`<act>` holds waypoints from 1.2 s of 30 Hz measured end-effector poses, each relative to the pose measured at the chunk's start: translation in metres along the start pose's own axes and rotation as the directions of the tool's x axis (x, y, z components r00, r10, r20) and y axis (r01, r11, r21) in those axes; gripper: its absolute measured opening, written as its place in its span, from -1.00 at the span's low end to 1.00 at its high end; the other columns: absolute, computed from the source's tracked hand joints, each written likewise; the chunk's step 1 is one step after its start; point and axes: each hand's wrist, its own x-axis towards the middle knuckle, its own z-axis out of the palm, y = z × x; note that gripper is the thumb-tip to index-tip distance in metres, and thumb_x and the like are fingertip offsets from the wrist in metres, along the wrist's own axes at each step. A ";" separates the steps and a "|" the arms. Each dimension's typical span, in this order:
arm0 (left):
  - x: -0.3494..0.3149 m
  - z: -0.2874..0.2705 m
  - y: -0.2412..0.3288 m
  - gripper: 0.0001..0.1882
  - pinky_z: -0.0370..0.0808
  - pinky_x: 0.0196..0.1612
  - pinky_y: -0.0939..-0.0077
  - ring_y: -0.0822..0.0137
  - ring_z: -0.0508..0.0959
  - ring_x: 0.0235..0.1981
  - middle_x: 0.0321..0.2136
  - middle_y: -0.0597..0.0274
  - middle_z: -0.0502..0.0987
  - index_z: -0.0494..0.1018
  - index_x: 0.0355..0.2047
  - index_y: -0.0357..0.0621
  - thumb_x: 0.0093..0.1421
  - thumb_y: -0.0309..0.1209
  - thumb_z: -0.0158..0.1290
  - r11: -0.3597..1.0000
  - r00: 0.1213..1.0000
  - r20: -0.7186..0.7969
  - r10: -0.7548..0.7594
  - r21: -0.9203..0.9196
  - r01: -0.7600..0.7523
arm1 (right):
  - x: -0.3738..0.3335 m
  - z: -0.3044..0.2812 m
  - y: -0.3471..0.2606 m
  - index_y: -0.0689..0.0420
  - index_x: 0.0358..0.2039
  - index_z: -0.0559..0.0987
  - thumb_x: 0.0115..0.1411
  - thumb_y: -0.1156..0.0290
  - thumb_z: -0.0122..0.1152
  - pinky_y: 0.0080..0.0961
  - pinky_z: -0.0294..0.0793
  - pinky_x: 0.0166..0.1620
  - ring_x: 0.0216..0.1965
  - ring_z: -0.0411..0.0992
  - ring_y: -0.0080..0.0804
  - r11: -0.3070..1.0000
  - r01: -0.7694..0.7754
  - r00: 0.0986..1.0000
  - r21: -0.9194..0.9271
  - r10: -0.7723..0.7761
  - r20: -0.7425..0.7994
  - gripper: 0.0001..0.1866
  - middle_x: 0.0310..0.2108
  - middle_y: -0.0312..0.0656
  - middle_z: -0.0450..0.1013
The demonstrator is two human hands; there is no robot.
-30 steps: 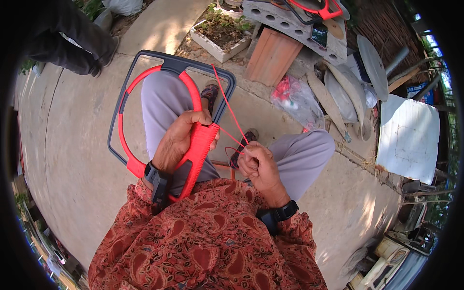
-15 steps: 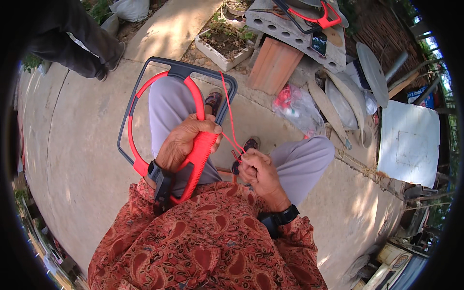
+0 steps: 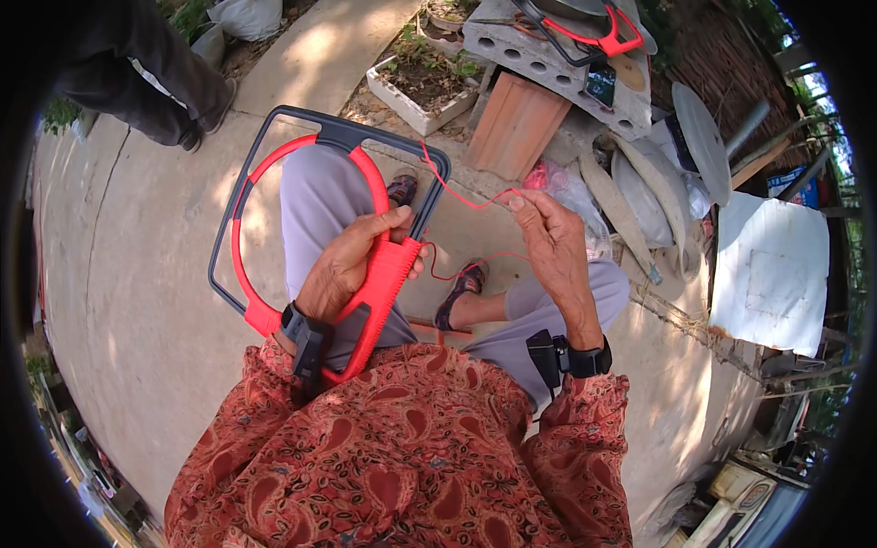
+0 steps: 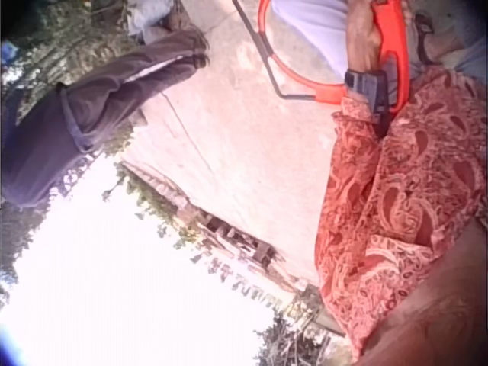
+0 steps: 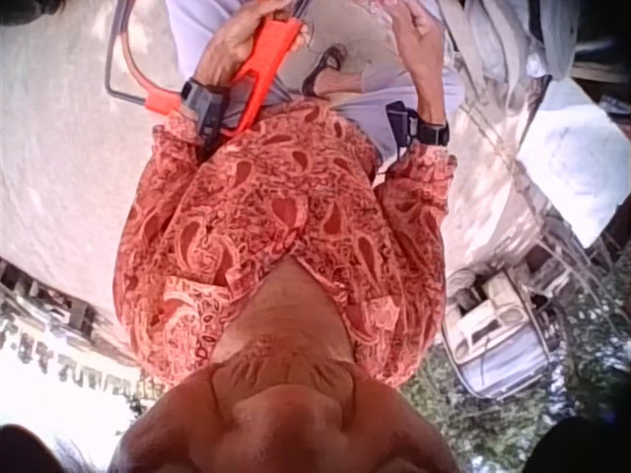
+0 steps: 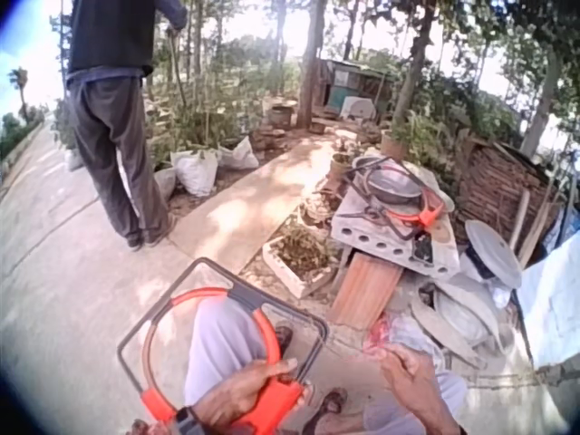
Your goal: Wrapping a red string or cord around a circular part of a plastic frame.
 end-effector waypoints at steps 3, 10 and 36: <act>0.008 -0.006 0.004 -0.76 0.60 -0.49 0.28 0.16 0.56 -0.55 -0.42 0.04 0.53 0.43 -0.27 -0.29 0.21 -0.34 0.12 0.996 0.986 -0.147 0.085 -0.001 -0.086 | 0.024 0.025 -0.036 0.19 -0.21 0.61 0.30 0.23 0.12 -0.61 0.14 -0.55 -0.61 0.17 -0.68 0.962 0.261 0.965 -0.083 -0.259 0.035 -0.72 -0.68 -0.41 0.25; 0.010 -0.013 -0.002 -0.79 0.55 -0.19 0.46 0.35 0.55 -0.30 -0.34 0.19 0.55 0.48 -0.20 -0.26 0.19 -0.41 0.08 0.960 0.961 0.005 0.278 -0.035 -0.277 | 0.021 0.080 -0.035 0.08 -0.41 0.52 0.20 0.34 0.11 -0.26 0.39 -0.52 -0.57 0.47 -0.10 0.654 0.621 0.784 -0.432 -0.512 0.352 -0.89 -0.59 -0.14 0.48; 0.012 0.007 0.003 -0.86 0.27 -0.64 0.45 0.36 0.38 -0.72 -0.75 0.26 0.39 0.40 -0.60 -0.18 -0.03 -0.63 0.15 0.831 0.822 -0.301 0.483 0.454 -0.322 | -0.002 0.056 0.042 0.28 -0.39 0.60 0.15 0.54 0.14 -0.70 0.09 -0.59 -0.65 0.14 -0.76 0.927 0.153 0.921 0.344 -0.260 0.292 -0.90 -0.68 -0.49 0.26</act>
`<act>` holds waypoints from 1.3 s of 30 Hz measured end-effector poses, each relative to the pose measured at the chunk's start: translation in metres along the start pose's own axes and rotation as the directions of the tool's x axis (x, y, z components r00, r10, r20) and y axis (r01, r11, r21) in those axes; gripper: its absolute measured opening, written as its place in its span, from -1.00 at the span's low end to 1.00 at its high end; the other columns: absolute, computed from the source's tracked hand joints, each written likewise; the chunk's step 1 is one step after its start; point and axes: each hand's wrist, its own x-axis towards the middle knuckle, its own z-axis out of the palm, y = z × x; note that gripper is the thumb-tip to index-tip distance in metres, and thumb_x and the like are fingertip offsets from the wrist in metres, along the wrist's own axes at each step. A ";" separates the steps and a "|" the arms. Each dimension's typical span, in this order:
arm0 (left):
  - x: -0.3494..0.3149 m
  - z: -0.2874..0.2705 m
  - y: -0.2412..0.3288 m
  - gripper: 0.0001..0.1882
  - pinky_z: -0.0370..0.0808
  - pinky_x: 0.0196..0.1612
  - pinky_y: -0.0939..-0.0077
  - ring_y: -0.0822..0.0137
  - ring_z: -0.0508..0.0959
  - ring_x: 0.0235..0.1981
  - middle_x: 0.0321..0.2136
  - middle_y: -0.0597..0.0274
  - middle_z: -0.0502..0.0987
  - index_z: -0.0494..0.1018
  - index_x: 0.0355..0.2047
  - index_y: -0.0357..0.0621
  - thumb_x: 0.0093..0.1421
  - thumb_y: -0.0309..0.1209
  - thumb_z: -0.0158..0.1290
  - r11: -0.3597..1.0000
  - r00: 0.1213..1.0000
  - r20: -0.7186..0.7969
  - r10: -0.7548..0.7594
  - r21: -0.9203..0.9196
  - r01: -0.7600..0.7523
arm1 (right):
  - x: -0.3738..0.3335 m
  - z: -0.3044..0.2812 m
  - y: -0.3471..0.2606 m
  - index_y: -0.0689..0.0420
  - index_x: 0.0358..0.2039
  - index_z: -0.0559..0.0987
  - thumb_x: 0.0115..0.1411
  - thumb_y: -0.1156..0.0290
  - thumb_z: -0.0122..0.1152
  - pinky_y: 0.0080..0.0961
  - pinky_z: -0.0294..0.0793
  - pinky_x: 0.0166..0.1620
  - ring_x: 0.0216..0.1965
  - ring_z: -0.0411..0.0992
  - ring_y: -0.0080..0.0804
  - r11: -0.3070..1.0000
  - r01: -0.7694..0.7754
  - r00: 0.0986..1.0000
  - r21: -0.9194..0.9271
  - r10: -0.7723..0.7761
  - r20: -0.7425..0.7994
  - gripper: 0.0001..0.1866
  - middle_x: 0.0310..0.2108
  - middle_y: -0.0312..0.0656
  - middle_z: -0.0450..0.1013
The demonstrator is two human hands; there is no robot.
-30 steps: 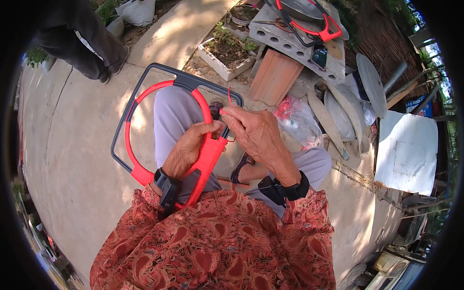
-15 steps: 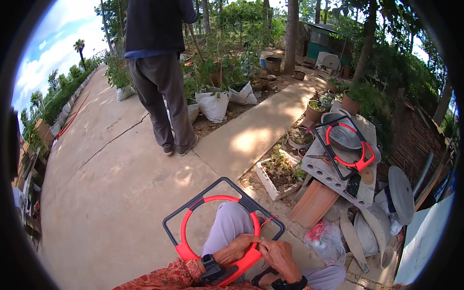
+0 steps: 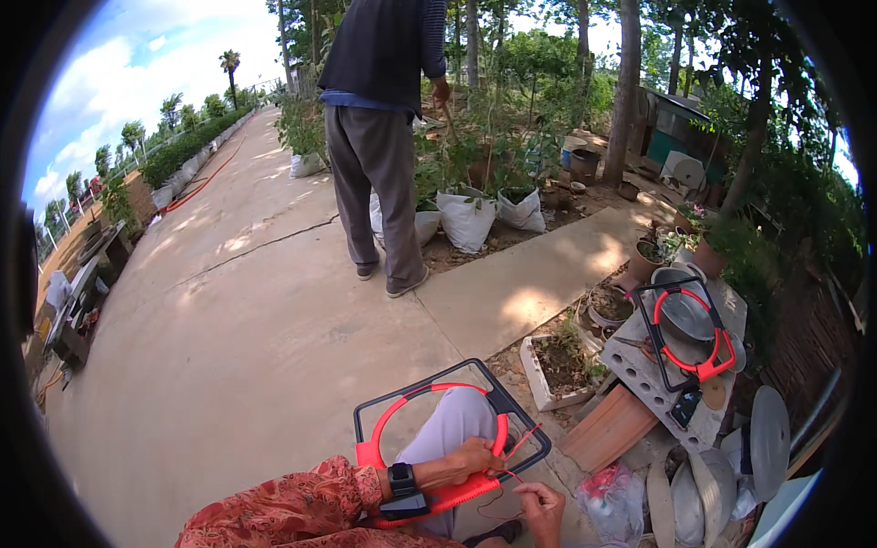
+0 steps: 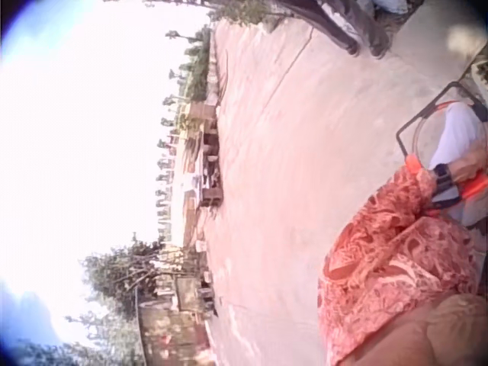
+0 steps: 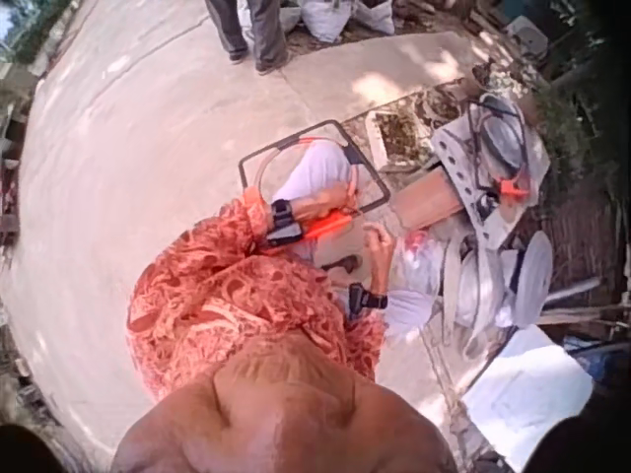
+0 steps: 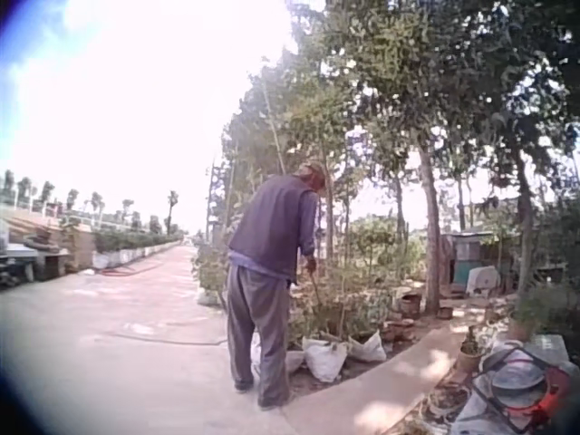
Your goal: Wrapping a red string or cord around a circular part of a plastic frame.
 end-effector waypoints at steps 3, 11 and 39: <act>-0.006 0.001 0.006 -0.87 0.21 -0.65 0.47 0.38 0.36 -0.73 -0.76 0.24 0.39 0.39 -0.65 -0.18 -0.11 -0.63 0.12 0.997 0.998 -0.042 0.051 0.064 -0.049 | 0.016 0.010 0.028 0.27 -0.39 0.59 0.12 0.60 0.09 -0.68 0.09 -0.59 -0.63 0.17 -0.74 0.975 0.159 0.987 -0.153 -0.153 0.049 -0.89 -0.62 -0.45 0.30; -0.009 0.002 0.009 -0.91 0.28 -0.64 0.41 0.35 0.41 -0.70 -0.70 0.19 0.46 0.45 -0.68 -0.26 -0.14 -0.62 0.14 0.985 0.993 -0.100 0.060 0.168 -0.042 | 0.020 0.052 0.031 0.23 -0.10 0.51 0.20 0.57 0.09 -0.72 0.27 -0.60 -0.61 0.29 -0.68 0.922 0.016 1.000 0.388 -0.019 0.003 -0.76 -0.50 -0.35 0.40; -0.029 -0.028 0.009 -0.70 0.60 -0.48 0.41 0.25 0.60 -0.50 -0.48 0.08 0.55 0.39 -0.14 -0.21 0.18 -0.36 0.16 0.935 0.780 0.616 -0.110 -0.202 0.292 | 0.004 0.031 -0.002 0.21 -0.55 0.48 0.19 0.40 0.19 -0.68 0.17 -0.59 -0.65 0.23 -0.72 0.994 0.066 0.997 -0.083 -0.068 -0.024 -0.78 -0.65 -0.40 0.33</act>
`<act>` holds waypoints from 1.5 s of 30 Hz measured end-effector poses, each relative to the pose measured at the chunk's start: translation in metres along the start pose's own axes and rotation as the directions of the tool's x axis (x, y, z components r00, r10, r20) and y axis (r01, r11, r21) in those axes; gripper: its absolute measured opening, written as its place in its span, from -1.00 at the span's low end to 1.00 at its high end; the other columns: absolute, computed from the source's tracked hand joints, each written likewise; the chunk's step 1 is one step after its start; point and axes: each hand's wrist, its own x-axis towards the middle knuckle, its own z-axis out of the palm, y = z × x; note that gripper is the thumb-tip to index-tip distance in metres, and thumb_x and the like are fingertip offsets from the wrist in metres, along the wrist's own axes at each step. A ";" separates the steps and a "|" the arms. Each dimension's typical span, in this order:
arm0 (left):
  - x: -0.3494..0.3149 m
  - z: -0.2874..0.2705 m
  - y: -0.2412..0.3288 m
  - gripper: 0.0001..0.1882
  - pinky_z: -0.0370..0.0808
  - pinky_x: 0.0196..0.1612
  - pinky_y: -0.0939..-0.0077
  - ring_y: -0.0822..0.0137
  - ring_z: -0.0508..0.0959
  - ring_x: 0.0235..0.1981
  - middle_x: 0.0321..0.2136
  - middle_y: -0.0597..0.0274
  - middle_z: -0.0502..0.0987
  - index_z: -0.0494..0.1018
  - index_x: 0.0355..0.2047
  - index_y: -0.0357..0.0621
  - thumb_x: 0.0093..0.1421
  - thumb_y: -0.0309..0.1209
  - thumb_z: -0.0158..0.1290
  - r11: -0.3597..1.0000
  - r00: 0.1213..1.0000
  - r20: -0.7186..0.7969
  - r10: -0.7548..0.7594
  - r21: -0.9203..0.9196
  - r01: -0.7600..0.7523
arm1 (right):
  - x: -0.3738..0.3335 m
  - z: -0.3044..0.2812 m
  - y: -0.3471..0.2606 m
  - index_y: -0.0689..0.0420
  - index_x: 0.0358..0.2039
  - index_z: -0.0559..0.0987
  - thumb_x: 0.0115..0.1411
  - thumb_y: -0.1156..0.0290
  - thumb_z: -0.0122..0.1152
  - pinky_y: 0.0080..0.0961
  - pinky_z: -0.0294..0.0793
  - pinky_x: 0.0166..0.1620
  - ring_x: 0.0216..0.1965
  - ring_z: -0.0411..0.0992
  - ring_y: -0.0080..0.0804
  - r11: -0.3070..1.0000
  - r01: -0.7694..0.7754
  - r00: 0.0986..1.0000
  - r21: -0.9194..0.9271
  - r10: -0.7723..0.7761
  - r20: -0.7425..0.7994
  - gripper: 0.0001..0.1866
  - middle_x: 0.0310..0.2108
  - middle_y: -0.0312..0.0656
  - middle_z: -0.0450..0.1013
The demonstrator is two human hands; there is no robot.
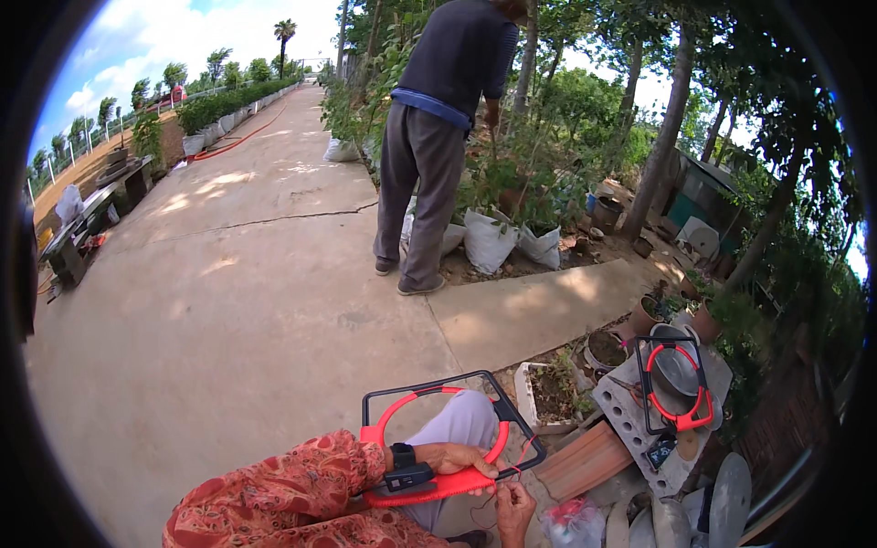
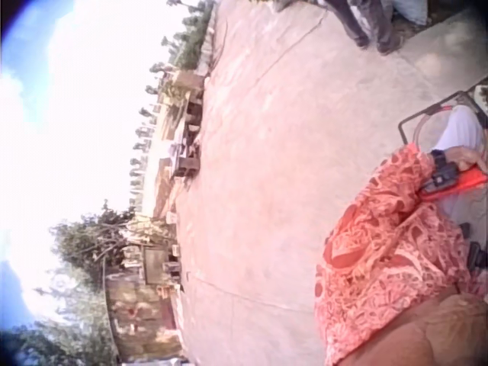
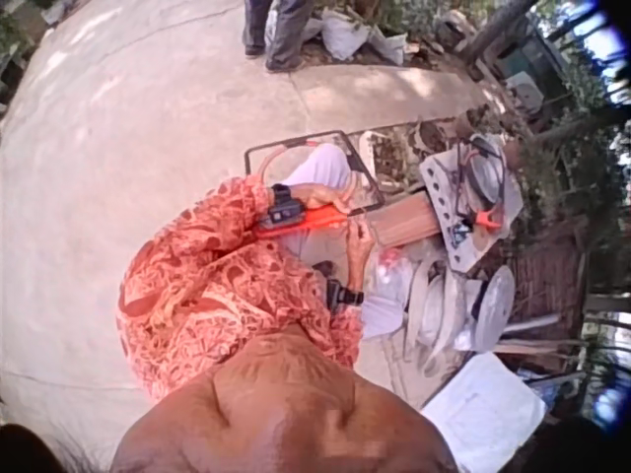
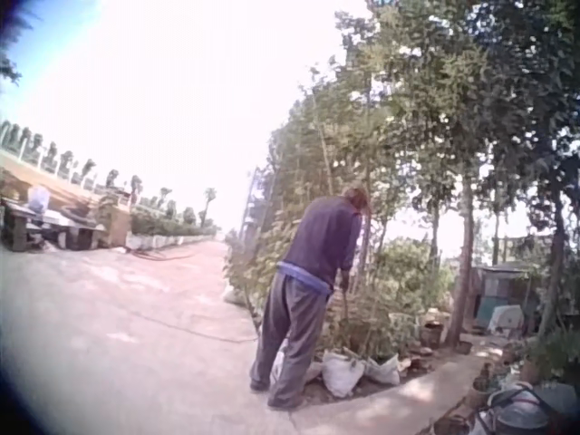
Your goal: Wrapping a red string or cord around a circular part of a plastic frame.
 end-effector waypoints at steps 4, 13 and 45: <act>0.005 0.002 -0.006 -0.67 0.59 -0.52 0.44 0.26 0.61 -0.51 -0.49 0.08 0.56 0.35 -0.09 -0.18 0.16 -0.44 0.17 0.999 0.999 -0.036 -0.035 0.001 0.035 | -0.021 -0.006 -0.015 0.23 -0.52 0.52 0.18 0.39 0.21 -0.66 0.18 -0.59 -0.65 0.23 -0.71 0.998 -0.048 0.997 -0.044 0.050 0.054 -0.80 -0.63 -0.38 0.37; 0.004 -0.001 0.014 -0.74 0.63 -0.43 0.22 0.08 0.61 -0.50 -0.44 -0.04 0.56 0.37 -0.23 -0.27 0.10 -0.57 0.18 0.993 0.982 -0.158 -0.106 -0.072 0.095 | -0.032 -0.009 -0.068 0.25 -0.40 0.59 0.06 0.45 0.28 -0.28 0.37 -0.12 -0.16 0.39 -0.10 0.769 0.336 0.942 -0.545 -0.274 0.194 -0.86 -0.11 0.00 0.39; 0.014 -0.007 0.017 -0.82 0.62 -0.52 0.22 0.04 0.60 -0.52 -0.47 -0.11 0.53 0.38 -0.31 -0.29 0.19 -0.43 0.10 0.937 0.981 -0.122 -0.150 -0.336 0.101 | -0.059 -0.052 -0.045 0.15 0.05 0.38 0.17 0.26 0.31 -0.74 0.00 -0.60 -0.64 0.07 -0.79 0.848 -0.413 0.858 0.332 0.485 -0.171 -0.51 -0.67 -0.52 0.17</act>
